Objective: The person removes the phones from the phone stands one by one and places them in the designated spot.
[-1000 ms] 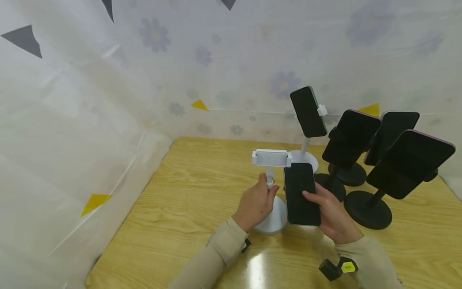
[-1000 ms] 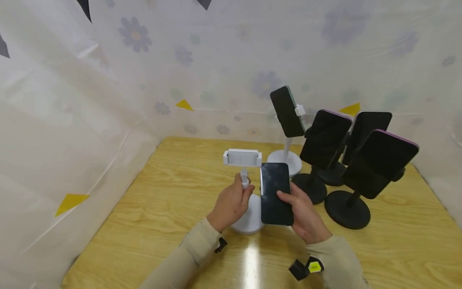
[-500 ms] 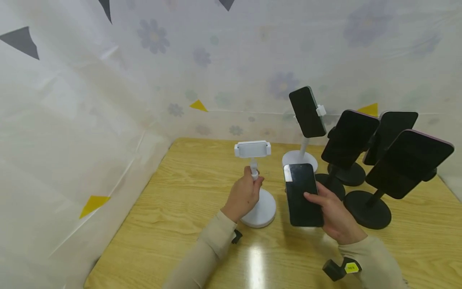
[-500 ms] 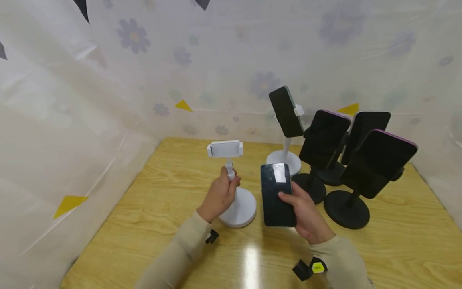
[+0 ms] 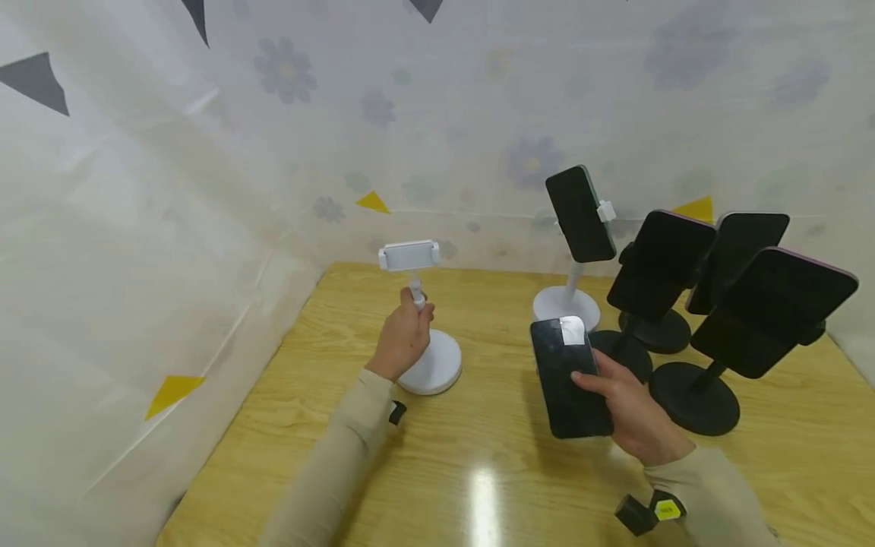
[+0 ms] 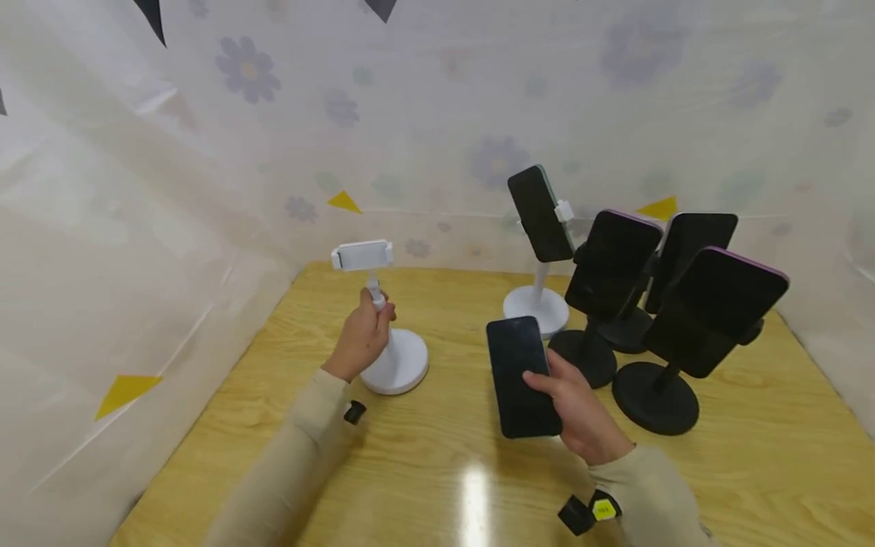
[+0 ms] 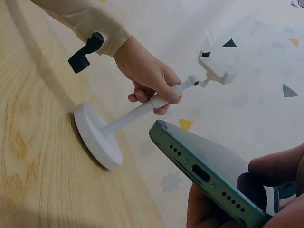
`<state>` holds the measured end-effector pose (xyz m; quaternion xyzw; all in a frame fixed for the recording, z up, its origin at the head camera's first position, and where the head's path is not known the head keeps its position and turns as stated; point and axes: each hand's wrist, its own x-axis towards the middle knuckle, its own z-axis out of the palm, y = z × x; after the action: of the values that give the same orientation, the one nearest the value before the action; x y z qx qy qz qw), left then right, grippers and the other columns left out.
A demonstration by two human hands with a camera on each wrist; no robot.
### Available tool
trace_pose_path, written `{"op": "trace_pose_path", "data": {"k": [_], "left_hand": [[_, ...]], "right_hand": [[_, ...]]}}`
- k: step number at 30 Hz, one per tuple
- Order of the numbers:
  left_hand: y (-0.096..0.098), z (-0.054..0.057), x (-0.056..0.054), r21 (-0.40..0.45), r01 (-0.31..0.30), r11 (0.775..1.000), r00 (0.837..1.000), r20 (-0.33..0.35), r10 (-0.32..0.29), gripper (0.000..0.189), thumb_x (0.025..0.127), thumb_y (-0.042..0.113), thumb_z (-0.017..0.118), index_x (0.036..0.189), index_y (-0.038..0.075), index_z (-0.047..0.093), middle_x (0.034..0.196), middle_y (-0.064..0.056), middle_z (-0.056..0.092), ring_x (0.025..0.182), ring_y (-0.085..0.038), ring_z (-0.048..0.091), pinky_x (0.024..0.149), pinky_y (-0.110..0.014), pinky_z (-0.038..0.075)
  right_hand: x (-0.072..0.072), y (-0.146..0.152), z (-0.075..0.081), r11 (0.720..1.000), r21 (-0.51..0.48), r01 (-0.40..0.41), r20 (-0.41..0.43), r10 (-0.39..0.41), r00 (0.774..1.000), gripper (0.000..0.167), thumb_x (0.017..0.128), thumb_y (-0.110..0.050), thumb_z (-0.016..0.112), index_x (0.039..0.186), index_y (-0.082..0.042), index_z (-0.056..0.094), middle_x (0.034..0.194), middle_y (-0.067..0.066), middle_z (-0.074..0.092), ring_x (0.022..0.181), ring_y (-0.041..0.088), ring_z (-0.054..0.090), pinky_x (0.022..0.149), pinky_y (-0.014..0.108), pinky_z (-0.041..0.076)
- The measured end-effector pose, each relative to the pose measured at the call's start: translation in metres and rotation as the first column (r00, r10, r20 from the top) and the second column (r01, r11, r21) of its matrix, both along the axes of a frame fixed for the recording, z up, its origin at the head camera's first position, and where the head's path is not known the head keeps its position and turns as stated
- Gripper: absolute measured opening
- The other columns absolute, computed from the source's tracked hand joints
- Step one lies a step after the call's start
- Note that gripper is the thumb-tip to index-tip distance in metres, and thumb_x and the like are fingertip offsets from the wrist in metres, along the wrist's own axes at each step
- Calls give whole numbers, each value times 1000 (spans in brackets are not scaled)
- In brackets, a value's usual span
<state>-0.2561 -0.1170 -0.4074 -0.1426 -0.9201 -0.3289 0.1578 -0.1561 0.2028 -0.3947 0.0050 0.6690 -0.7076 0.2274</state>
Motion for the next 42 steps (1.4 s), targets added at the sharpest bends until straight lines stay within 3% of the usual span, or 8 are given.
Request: {"op": "trace_pose_path", "data": {"k": [6,12,22,25,29,34,38,42], "left_hand": [[-26,-4,-19,47,-50,998,999,9,50,25,106,21,39,118,-2,41,94,-18,67,85,-35,68,73,-46,54],[-41,-6,-23,72,-85,994,996,22,84,27,106,20,43,120,-2,42,95,-19,66,86,-35,67,76,-48,54],[-43,14,-7,-166,-339,926,939,7,345,41,101,36,55,101,-5,63,93,-22,69,82,-38,70,68,-49,57],[-48,16,-12,-207,-345,916,935,5,353,40,102,34,54,99,-6,62,90,-22,69,78,-38,69,65,-48,56],[-58,14,-20,-170,-307,936,948,26,316,37,102,29,55,99,-6,62,90,-24,68,82,-39,69,69,-48,56],[-68,14,-33,-104,-268,958,959,67,276,34,103,27,53,101,-6,60,92,-25,68,87,-40,68,74,-50,55],[-71,14,-48,-102,-292,951,947,104,303,35,103,28,52,105,-6,60,97,-25,67,91,-41,67,78,-51,55],[-76,14,-63,-117,-320,940,932,142,335,35,104,30,51,104,-3,61,96,-22,67,90,-38,67,76,-49,55]], "right_hand": [[3,6,-2,999,45,-9,-14,10,1000,65,105,-25,48,159,-15,14,116,-24,63,107,1,63,90,35,55],[5,4,-5,992,126,-32,-17,34,999,69,105,-29,48,160,-13,10,136,-11,52,111,3,58,93,35,52],[7,5,-10,990,134,-44,-38,50,998,67,105,-26,48,159,-11,11,140,-6,51,112,4,58,93,36,52],[9,5,-12,989,140,-45,-28,49,998,68,105,-27,48,160,-12,10,148,3,46,113,6,57,94,37,52],[10,4,-14,989,135,-55,2,55,998,71,104,-28,49,160,-11,7,155,13,37,114,7,57,94,38,53],[9,2,-15,993,95,-63,-1,63,998,72,105,-25,48,159,-8,5,138,-4,52,109,4,61,92,36,55],[8,2,-16,995,81,-63,-11,64,998,72,104,-25,49,159,-7,6,130,-12,56,108,3,62,91,36,55],[9,2,-17,993,105,-54,-6,55,998,72,104,-26,49,159,-8,7,142,0,52,112,4,60,93,36,54]]}}
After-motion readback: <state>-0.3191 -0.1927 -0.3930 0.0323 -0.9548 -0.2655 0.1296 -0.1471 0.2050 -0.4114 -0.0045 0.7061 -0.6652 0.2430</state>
